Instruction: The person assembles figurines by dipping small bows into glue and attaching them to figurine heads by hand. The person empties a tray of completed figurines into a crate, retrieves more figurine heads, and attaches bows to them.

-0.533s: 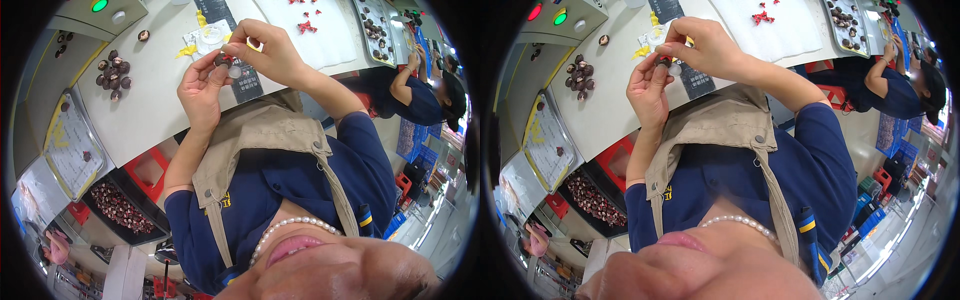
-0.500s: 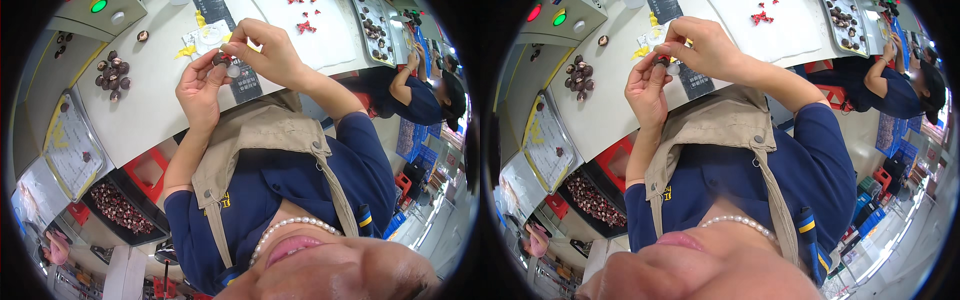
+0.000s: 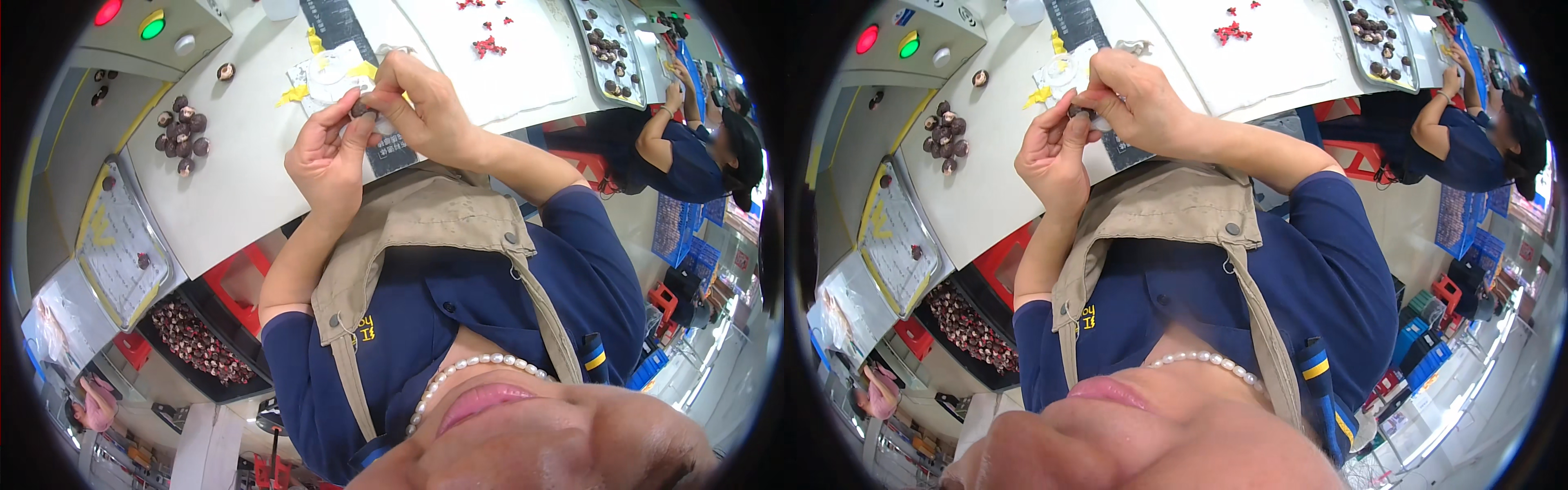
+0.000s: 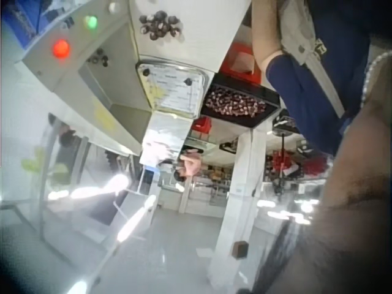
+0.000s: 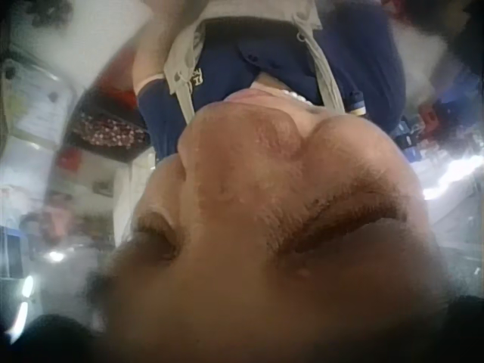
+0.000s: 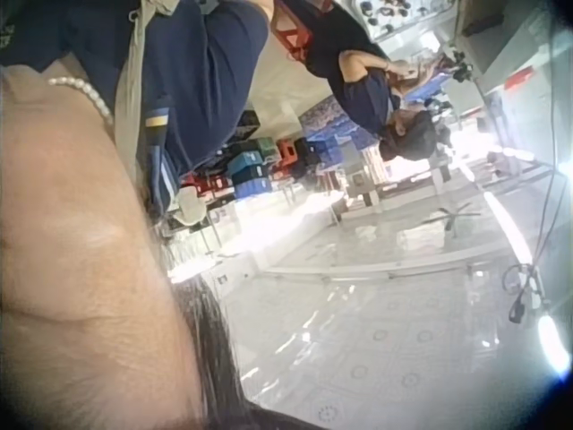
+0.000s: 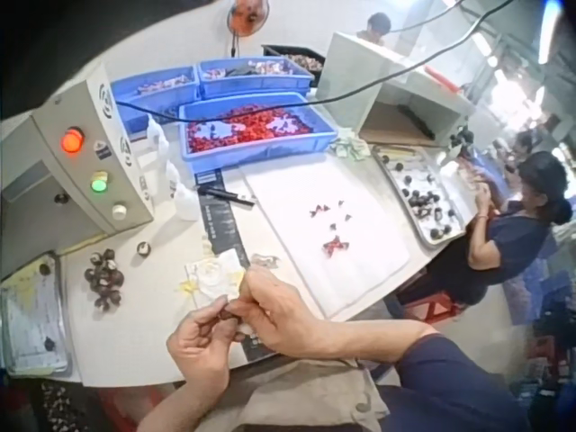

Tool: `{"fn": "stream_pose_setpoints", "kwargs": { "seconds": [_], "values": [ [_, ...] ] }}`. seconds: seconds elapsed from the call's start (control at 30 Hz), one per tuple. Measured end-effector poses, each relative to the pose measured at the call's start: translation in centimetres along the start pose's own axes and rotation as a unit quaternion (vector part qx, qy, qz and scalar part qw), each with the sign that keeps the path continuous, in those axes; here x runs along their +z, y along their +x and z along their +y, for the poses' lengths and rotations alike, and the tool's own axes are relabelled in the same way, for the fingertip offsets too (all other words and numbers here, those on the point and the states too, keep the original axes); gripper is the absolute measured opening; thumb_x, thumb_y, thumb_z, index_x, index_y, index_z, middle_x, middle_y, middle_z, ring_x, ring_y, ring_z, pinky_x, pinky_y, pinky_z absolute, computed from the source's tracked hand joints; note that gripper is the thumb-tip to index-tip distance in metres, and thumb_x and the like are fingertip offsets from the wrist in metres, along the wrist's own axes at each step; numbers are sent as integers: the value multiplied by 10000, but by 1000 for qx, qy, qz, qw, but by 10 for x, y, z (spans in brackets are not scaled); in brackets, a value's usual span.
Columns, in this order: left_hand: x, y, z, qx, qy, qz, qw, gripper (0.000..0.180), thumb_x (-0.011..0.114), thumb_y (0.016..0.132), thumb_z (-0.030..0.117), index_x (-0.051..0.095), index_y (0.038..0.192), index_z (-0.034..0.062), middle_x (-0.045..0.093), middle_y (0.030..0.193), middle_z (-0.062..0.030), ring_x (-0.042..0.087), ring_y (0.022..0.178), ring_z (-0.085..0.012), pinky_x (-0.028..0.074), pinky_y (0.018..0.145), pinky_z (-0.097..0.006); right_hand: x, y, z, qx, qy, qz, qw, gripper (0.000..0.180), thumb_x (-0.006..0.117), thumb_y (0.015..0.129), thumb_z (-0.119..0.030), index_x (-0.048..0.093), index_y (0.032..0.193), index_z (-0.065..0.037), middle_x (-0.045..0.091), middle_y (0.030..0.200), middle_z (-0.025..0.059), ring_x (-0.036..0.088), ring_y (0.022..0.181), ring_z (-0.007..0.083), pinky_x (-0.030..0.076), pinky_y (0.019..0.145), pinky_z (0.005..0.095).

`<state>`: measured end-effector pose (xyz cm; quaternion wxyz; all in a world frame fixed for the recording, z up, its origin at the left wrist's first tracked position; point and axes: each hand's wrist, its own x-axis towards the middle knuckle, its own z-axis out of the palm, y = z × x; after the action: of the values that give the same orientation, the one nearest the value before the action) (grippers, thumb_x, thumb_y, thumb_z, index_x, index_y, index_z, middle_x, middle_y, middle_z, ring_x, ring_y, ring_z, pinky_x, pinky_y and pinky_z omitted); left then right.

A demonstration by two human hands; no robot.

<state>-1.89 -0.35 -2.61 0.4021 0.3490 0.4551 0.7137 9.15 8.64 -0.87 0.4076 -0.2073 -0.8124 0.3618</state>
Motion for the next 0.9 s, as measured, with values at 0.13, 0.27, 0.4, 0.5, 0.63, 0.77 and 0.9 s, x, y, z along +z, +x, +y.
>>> {"fn": "stream_pose_setpoints", "kwargs": {
  "seconds": [0.13, 0.27, 0.4, 0.5, 0.63, 0.77, 0.9],
  "values": [
    [7, -1, 4, -11, 6, -3, 1000, 246, 556, 851, -37, 548, 1093, -80, 621, 990, -156, 618, 830, -140, 539, 651, -232, -8, -4, -3, 44, 50, 6, 998, 165, 619, 788, -29, 471, 718, -11, 472, 664, 94, 489, 612, 243, 389, 536, 311],
    [0, 2, 24, 52, 103, -45, 992, 255, 543, 859, -22, 536, 1108, -76, 624, 1006, -158, 616, 880, -167, 509, 761, -274, -30, 4, -4, -24, 57, -23, 998, 66, 637, 795, -18, 571, 793, -16, 568, 758, 75, 538, 701, 173, 426, 636, 262],
    [-74, 20, 41, 151, 357, 122, 914, 281, 530, 830, -53, 585, 1103, -15, 633, 1028, -112, 604, 920, -171, 462, 849, -288, -74, 17, 64, -14, -191, 14, 981, 106, 678, 757, -39, 662, 862, -52, 655, 827, 55, 594, 787, 167, 464, 695, 269],
    [-168, 12, 67, 149, 549, 298, 767, 258, 567, 834, 42, 603, 1088, 9, 666, 946, -72, 603, 883, -149, 465, 814, -276, -121, 21, 118, 67, -292, 29, 954, 104, 666, 787, -98, 688, 884, -67, 662, 866, 58, 609, 821, 161, 475, 735, 263],
    [-288, -23, 96, 11, 771, 355, 528, 307, 566, 848, 310, 615, 1098, 139, 683, 895, -45, 622, 886, -221, 298, 977, -522, -126, 38, 121, 104, -315, 28, 943, 75, 650, 763, -79, 637, 833, -56, 613, 849, 68, 573, 805, 207, 453, 718, 307],
    [-316, 1, 90, 81, 812, 338, 468, 334, 592, 816, 323, 623, 1080, 121, 666, 996, -51, 606, 923, -287, 291, 929, -578, -119, 54, 115, 108, -355, -10, 929, 70, 667, 700, -83, 629, 758, -70, 615, 819, 73, 565, 790, 266, 453, 690, 353],
    [-216, 52, 90, 133, 639, 258, 712, 250, 631, 807, 184, 652, 1005, 34, 663, 953, -102, 610, 857, -248, 451, 793, -318, -98, 63, 126, 10, -454, -31, 891, 141, 681, 701, -126, 619, 806, -56, 636, 776, 93, 582, 752, 259, 469, 685, 366]
  ]
}}
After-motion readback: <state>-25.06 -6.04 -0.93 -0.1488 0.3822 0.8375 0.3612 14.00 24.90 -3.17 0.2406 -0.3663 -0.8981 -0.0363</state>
